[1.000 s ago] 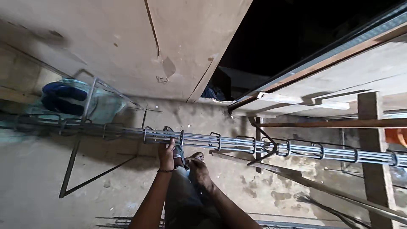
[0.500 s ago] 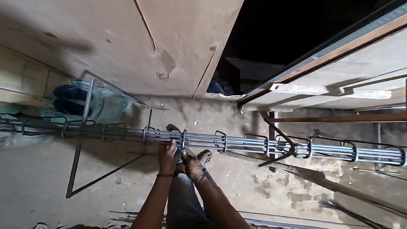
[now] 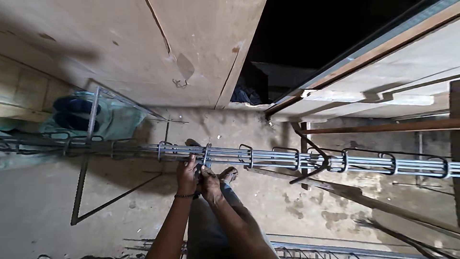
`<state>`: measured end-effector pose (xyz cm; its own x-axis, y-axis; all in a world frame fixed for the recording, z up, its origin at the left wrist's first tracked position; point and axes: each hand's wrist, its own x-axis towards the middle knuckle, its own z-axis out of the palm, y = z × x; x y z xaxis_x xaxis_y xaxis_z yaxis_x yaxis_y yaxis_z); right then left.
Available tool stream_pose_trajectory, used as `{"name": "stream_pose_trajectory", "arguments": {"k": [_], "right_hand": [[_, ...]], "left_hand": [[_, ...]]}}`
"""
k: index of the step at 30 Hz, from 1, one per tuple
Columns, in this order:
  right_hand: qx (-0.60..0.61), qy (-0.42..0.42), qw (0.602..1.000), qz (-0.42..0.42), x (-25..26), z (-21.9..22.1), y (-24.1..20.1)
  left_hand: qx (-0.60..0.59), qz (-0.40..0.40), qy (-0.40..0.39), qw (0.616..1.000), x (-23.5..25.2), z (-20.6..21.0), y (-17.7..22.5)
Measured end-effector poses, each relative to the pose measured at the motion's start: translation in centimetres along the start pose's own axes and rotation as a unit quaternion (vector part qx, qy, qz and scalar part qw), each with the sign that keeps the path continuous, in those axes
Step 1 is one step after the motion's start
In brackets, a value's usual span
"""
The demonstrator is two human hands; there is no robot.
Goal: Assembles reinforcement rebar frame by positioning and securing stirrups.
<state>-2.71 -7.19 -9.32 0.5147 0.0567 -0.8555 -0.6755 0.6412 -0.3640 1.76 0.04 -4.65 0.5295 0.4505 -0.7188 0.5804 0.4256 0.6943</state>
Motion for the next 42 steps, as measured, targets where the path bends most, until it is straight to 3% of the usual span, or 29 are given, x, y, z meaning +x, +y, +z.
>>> {"name": "stream_pose_trajectory", "arguments": {"k": [7,15,22,26,31,34,42], "right_hand": [[0.014,0.019,1.0,-0.004,-1.0,1.4,-0.6],[-0.002,-0.016,1.0,-0.026,-1.2,2.1,-1.0],[-0.069,0.039,0.988,-0.131,-1.5,2.6,-0.5],[-0.125,0.037,0.979,-0.159,-1.6,2.0,-0.7],[-0.141,0.011,0.969,-0.205,-2.4,1.7,-1.1],[-0.142,-0.001,0.964,-0.223,-2.3,1.7,-1.1],[-0.171,-0.036,0.962,-0.208,-3.2,1.8,-2.1]], "left_hand": [[-0.044,0.024,0.002,0.999,0.6,0.1,-1.0],[-0.044,0.053,-0.02,0.997,0.5,0.1,-1.1],[0.062,0.088,0.018,0.994,-0.1,0.0,-0.7],[0.247,0.198,0.112,0.942,-2.9,-0.4,-0.7],[0.363,0.357,0.015,0.861,-3.0,-0.5,-1.0],[0.38,0.397,0.002,0.836,-1.8,0.2,-1.1],[0.31,0.356,0.066,0.879,-2.3,2.4,-0.2]]}}
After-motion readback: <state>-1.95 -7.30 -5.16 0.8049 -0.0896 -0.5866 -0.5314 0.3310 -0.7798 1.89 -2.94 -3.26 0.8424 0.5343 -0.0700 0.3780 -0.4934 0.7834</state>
